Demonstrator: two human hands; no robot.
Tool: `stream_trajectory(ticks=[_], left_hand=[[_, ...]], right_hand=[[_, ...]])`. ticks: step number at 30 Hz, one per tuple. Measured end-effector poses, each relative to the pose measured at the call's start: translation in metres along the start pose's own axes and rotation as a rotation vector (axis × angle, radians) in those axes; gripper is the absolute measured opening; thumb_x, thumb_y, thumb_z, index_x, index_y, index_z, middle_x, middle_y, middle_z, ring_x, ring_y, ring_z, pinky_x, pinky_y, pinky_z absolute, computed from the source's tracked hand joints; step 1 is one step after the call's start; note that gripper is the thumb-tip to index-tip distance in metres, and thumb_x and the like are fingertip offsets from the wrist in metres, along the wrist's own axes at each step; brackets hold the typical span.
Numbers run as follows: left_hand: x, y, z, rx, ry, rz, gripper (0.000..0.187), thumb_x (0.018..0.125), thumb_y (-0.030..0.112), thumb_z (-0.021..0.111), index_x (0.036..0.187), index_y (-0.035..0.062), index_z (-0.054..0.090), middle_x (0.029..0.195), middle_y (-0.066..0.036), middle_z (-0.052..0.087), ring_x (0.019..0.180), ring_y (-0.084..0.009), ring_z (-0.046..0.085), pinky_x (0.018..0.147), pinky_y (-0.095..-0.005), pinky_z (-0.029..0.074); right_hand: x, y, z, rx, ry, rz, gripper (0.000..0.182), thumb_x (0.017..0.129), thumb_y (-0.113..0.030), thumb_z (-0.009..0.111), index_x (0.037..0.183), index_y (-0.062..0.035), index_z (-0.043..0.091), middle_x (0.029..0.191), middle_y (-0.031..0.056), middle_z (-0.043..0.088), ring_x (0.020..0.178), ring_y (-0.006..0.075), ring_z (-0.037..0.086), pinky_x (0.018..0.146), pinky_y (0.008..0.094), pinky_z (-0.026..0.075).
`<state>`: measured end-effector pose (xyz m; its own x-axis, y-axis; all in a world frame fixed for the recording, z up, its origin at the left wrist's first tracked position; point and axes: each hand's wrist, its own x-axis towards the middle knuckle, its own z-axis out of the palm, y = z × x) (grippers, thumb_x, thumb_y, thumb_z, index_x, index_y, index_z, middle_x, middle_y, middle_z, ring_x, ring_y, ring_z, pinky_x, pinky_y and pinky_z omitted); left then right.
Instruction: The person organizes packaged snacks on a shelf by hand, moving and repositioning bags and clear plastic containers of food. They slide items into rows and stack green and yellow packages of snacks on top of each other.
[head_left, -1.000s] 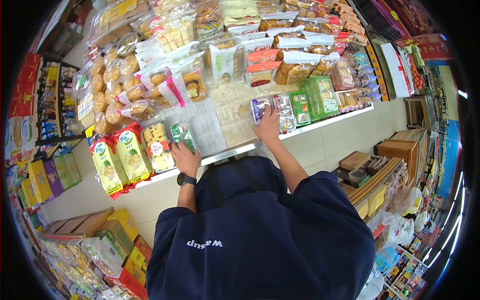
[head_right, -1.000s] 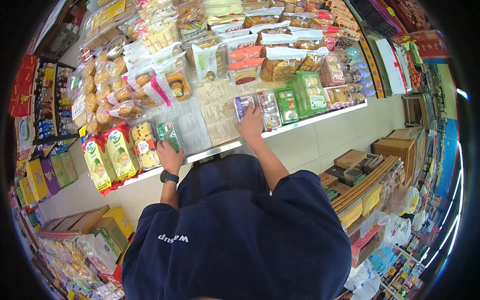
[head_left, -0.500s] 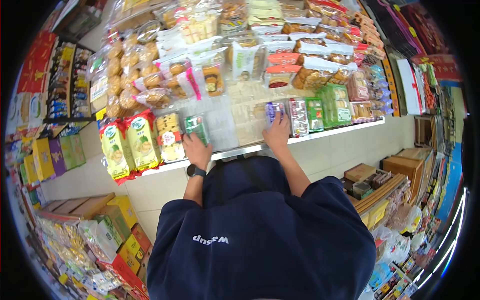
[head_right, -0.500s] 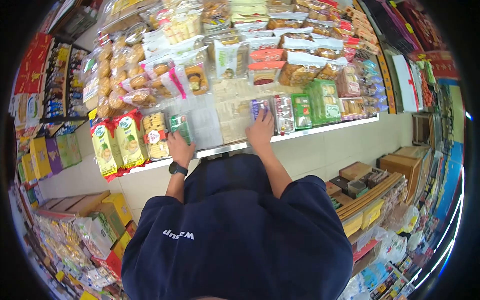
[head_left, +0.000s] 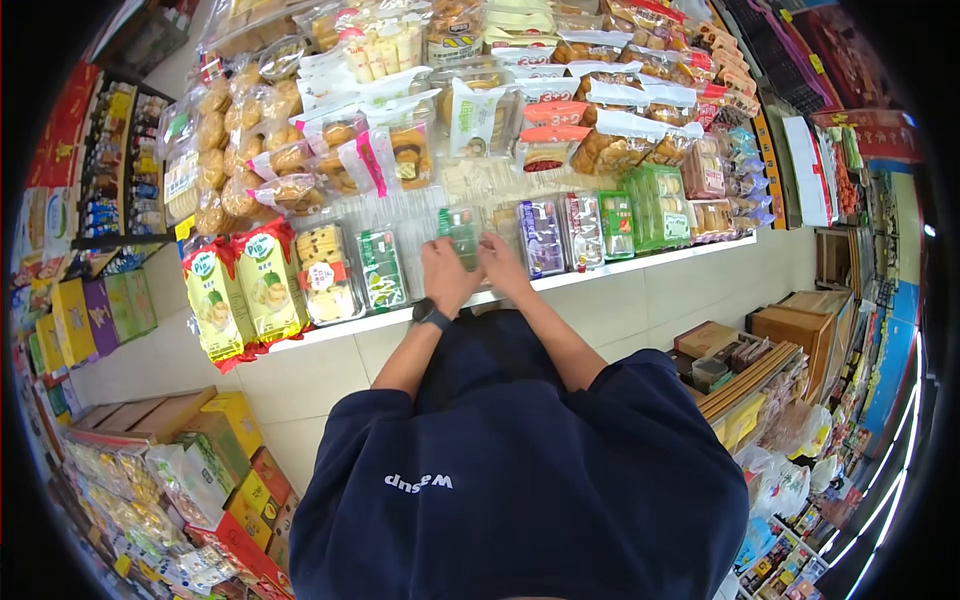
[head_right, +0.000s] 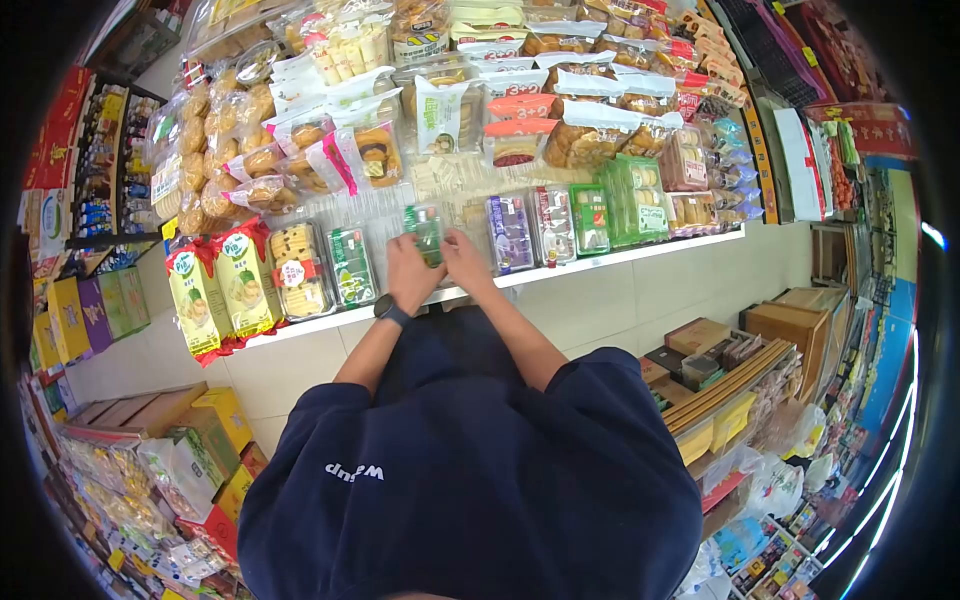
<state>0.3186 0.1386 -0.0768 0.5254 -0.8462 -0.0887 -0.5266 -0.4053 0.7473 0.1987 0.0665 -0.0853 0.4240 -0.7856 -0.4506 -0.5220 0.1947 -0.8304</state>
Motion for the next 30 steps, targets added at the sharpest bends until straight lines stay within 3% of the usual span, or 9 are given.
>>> stream_trajectory(ticks=[2,5,11,13,16,19,22,25,30], left_hand=[[0.005,-0.013,0.031,-0.045,-0.076,0.065,0.066,0.069,0.019,0.084,0.12,-0.006,0.051,0.116,-0.03,0.051,0.109,-0.0484,0.053,0.092,-0.051,0.05],[0.003,-0.008,0.049,-0.102,-0.165,0.159,0.063,0.074,0.013,0.081,0.124,-0.0073,0.051,0.119,-0.033,0.052,0.115,-0.0494,0.052,0.098,-0.0493,0.049],[-0.007,-0.028,0.055,-0.212,-0.359,0.152,0.065,0.077,0.015,0.081,0.13,-0.0047,0.049,0.129,-0.031,0.051,0.123,-0.0454,0.051,0.106,-0.0455,0.047],[-0.009,-0.03,0.04,-0.244,-0.452,0.154,0.064,0.078,0.014,0.08,0.131,-0.0039,0.049,0.134,-0.032,0.049,0.124,-0.0443,0.052,0.107,-0.0449,0.046],[-0.016,-0.042,0.007,-0.034,-0.206,0.2,0.066,0.077,0.016,0.081,0.132,-0.003,0.049,0.139,-0.032,0.046,0.128,-0.0457,0.049,0.109,-0.0476,0.043],[-0.016,-0.047,-0.04,0.276,0.131,0.02,0.064,0.075,0.017,0.08,0.129,-0.0032,0.053,0.138,-0.031,0.046,0.129,-0.0488,0.045,0.11,-0.0518,0.04],[-0.013,-0.079,-0.055,0.439,0.189,-0.149,0.076,0.072,0.022,0.085,0.135,-0.0004,0.048,0.142,-0.033,0.044,0.131,-0.0504,0.042,0.109,-0.0534,0.041],[-0.006,-0.085,-0.056,0.521,0.15,-0.132,0.082,0.07,0.021,0.086,0.138,0.0008,0.045,0.142,-0.033,0.043,0.127,-0.0495,0.046,0.108,-0.0519,0.042],[0.01,-0.07,-0.061,0.565,0.078,-0.28,0.088,0.068,0.021,0.086,0.139,-0.0023,0.04,0.127,-0.028,0.048,0.116,-0.0444,0.05,0.093,-0.0502,0.052]], right_hand=[[0.015,0.014,-0.01,0.03,-0.038,0.003,0.048,0.098,-0.024,0.06,0.136,0.0044,0.053,0.124,0.0242,0.066,0.111,0.0349,0.067,0.096,0.0406,0.05],[0.017,0.017,-0.018,-0.169,0.057,-0.008,0.055,0.095,-0.029,0.064,0.134,0.007,0.052,0.119,0.026,0.068,0.112,0.039,0.066,0.098,0.0422,0.049],[0.017,0.054,0.002,-0.453,0.176,0.072,0.074,0.085,-0.034,0.07,0.137,0.0112,0.043,0.133,0.0382,0.054,0.131,0.0482,0.051,0.109,0.0486,0.043],[0.016,0.059,0.001,-0.423,0.093,0.079,0.081,0.084,-0.034,0.071,0.142,0.0122,0.037,0.139,0.0403,0.046,0.135,0.0503,0.045,0.112,0.0498,0.04],[0.005,0.056,0.003,-0.498,0.107,0.06,0.09,0.083,-0.033,0.072,0.147,0.0125,0.03,0.146,0.0408,0.037,0.139,0.0524,0.039,0.115,0.0506,0.038],[-0.002,0.046,0.006,-0.602,0.086,0.024,0.103,0.078,-0.031,0.079,0.154,0.0076,0.022,0.155,0.0348,0.023,0.141,0.054,0.032,0.113,0.0559,0.038],[-0.011,0.025,0.007,-0.723,0.031,0.007,0.102,0.077,-0.03,0.078,0.156,0.0037,0.023,0.157,0.0355,0.019,0.142,0.055,0.03,0.114,0.0562,0.037],[-0.008,0.015,0.011,-0.802,0.015,-0.008,0.1,0.077,-0.028,0.077,0.157,0.0021,0.025,0.158,0.038,0.017,0.143,0.0567,0.028,0.116,0.0559,0.035],[-0.012,0.013,0.003,-0.731,0.052,-0.069,0.094,0.078,-0.025,0.076,0.155,0.003,0.03,0.158,0.0383,0.02,0.144,0.0547,0.028,0.117,0.0544,0.034]])
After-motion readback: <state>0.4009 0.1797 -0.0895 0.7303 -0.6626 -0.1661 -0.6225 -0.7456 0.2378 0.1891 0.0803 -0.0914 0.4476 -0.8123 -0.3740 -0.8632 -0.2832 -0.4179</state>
